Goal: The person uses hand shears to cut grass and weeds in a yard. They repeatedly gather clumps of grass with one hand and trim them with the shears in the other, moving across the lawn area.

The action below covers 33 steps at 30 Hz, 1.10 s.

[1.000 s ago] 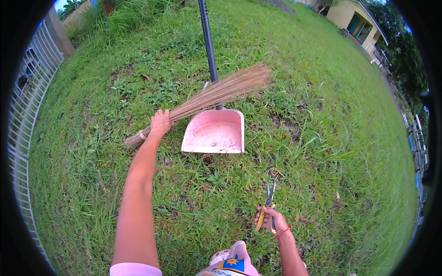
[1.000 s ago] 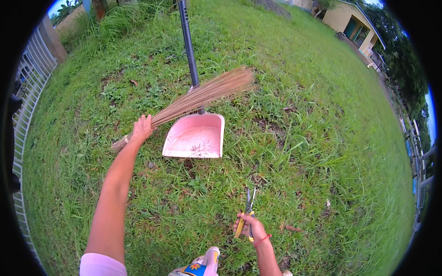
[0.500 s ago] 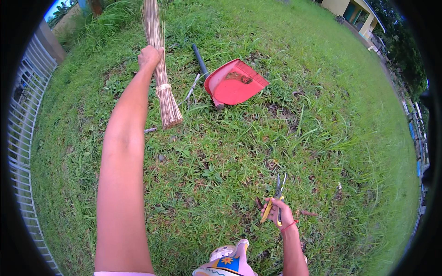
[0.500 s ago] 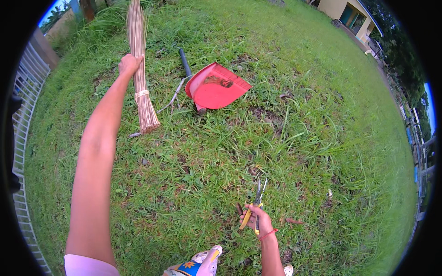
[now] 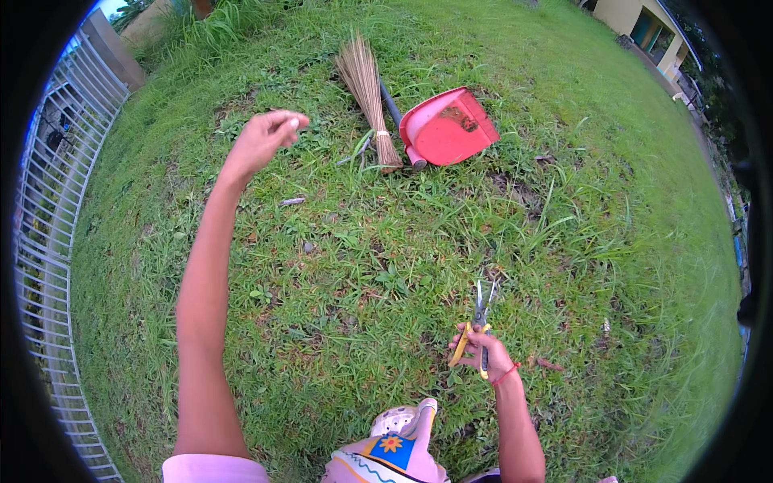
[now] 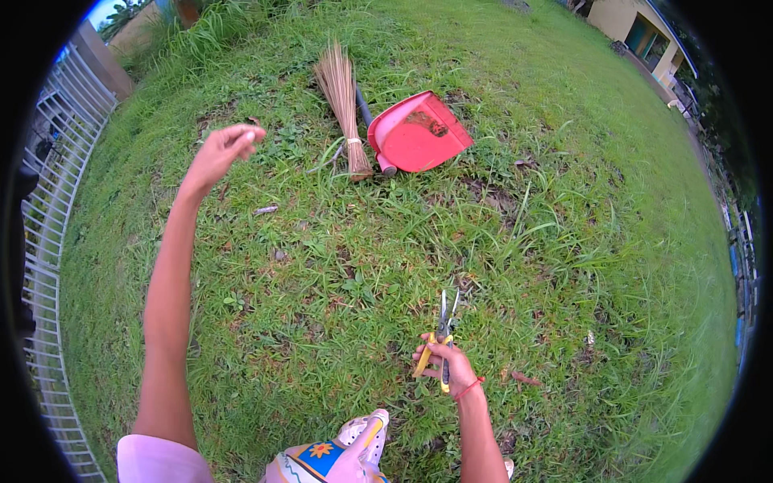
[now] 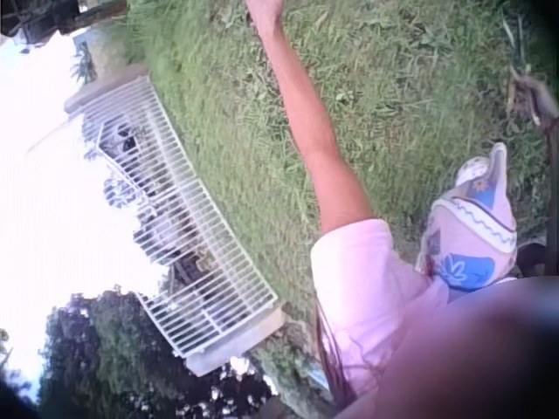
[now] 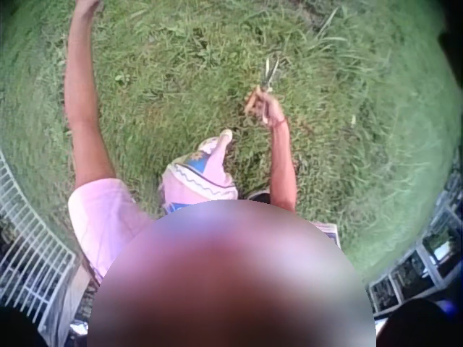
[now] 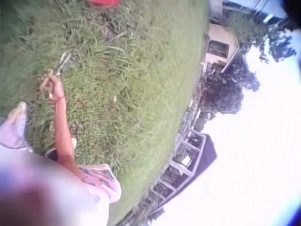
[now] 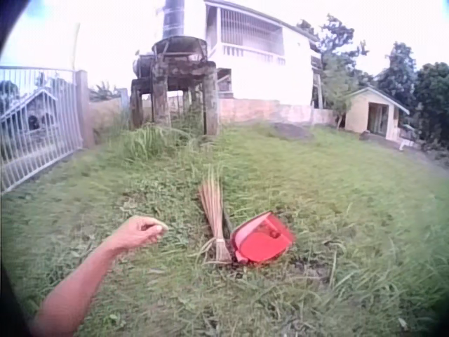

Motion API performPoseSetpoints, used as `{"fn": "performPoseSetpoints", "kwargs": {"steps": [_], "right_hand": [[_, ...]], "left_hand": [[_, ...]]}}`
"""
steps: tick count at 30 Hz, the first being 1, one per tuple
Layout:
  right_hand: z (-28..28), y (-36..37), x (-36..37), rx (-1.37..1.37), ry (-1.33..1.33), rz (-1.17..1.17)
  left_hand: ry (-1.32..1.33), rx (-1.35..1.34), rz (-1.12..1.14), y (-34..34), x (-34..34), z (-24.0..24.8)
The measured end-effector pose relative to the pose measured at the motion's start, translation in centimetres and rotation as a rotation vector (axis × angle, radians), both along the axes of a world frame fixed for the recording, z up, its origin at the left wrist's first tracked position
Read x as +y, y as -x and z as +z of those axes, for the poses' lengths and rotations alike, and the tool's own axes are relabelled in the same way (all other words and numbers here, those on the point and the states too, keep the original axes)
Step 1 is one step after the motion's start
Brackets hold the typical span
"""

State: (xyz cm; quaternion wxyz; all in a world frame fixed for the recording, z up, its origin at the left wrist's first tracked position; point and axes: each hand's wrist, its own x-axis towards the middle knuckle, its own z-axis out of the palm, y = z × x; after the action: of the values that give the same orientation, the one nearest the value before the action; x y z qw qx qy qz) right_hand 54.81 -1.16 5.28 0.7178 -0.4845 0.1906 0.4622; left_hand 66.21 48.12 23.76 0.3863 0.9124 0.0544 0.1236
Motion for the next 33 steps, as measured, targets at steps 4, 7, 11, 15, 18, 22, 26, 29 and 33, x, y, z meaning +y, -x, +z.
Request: {"fn": "performPoseSetpoints", "kwargs": {"steps": [4, 7, 11, 15, 18, 22, 26, 29, 33], "right_hand": [[-0.8, 0.3, 3.0, 0.111, -0.272, 0.067], [-1.2, 0.6, 6.5, 0.217, -0.369, 0.145], [-1.5, 1.4, 11.5, 0.29, -0.449, 0.278], [-2.1, 2.9, 17.2, 0.427, -0.516, 0.372], [-2.8, 4.0, 21.4, 0.513, -0.527, 0.388], [-4.1, 3.4, 27.9, 0.542, -0.487, 0.439], [-6.2, 2.4, 32.1, 0.54, -0.515, 0.431], [-7.2, 2.0, 34.1, 0.536, -0.398, 0.34], [-7.0, 2.5, 34.2, 0.545, -0.446, 0.328]], "left_hand": [[0.144, 0.402, 0.235, 14.0, -0.1, -8.2], [-0.335, 0.789, 0.361, 17.7, -1.0, -17.2], [-0.39, 0.495, 0.303, 16.3, -2.4, -25.9], [-0.414, 0.318, 0.227, 12.0, -1.7, -29.1], [0.091, 0.3, 0.186, 10.5, 0.0, -29.5], [0.879, 0.1, 0.192, 10.6, 1.0, -29.5], [0.922, 0.098, 0.211, 10.7, 0.8, -29.4], [0.971, 0.134, 0.238, 10.9, 0.8, -29.3], [1.052, 0.154, 0.288, 11.5, 1.9, -28.9]]}}
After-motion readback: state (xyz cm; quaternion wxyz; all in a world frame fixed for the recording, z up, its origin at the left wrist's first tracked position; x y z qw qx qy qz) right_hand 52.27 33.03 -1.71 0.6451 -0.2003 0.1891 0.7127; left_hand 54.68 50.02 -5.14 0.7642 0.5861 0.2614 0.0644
